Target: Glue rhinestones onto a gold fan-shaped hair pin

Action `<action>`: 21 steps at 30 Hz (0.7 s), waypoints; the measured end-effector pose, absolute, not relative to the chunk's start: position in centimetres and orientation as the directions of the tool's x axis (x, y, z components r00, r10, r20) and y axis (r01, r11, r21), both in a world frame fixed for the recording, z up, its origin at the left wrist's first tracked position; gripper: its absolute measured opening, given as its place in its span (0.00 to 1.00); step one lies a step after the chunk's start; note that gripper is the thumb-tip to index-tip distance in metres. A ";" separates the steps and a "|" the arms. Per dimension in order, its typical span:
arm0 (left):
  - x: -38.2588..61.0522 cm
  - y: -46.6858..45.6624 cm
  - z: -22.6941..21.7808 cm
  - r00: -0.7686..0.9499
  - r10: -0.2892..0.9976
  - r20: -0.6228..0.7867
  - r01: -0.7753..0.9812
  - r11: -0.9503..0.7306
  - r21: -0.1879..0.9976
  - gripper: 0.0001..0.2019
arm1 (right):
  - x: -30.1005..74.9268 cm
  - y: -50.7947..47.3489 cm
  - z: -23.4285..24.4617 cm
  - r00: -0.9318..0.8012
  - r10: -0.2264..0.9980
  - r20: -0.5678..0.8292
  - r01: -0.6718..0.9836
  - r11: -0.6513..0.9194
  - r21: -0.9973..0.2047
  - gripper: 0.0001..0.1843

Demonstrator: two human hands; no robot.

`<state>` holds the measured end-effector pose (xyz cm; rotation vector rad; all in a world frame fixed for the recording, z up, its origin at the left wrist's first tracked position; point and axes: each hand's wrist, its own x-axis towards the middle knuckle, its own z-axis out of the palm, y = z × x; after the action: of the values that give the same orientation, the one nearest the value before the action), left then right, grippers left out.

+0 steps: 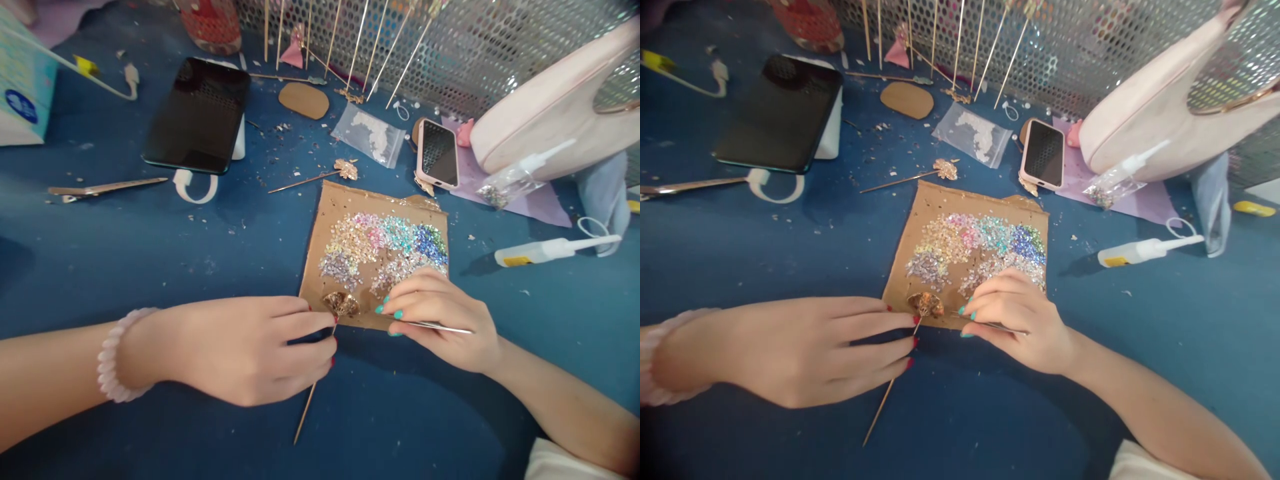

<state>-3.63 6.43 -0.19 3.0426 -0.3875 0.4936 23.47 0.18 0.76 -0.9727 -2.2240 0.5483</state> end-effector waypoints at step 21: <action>-4.2 6.2 0.0 0.908 -0.239 0.344 -0.218 -0.971 -0.098 0.09 | 21.9 0.3 0.1 -0.460 0.796 0.393 0.536 0.602 -0.592 0.06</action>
<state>-4.17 6.19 0.03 3.1246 -0.3750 0.5751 21.88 0.32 0.13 -1.0475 -2.1738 0.5134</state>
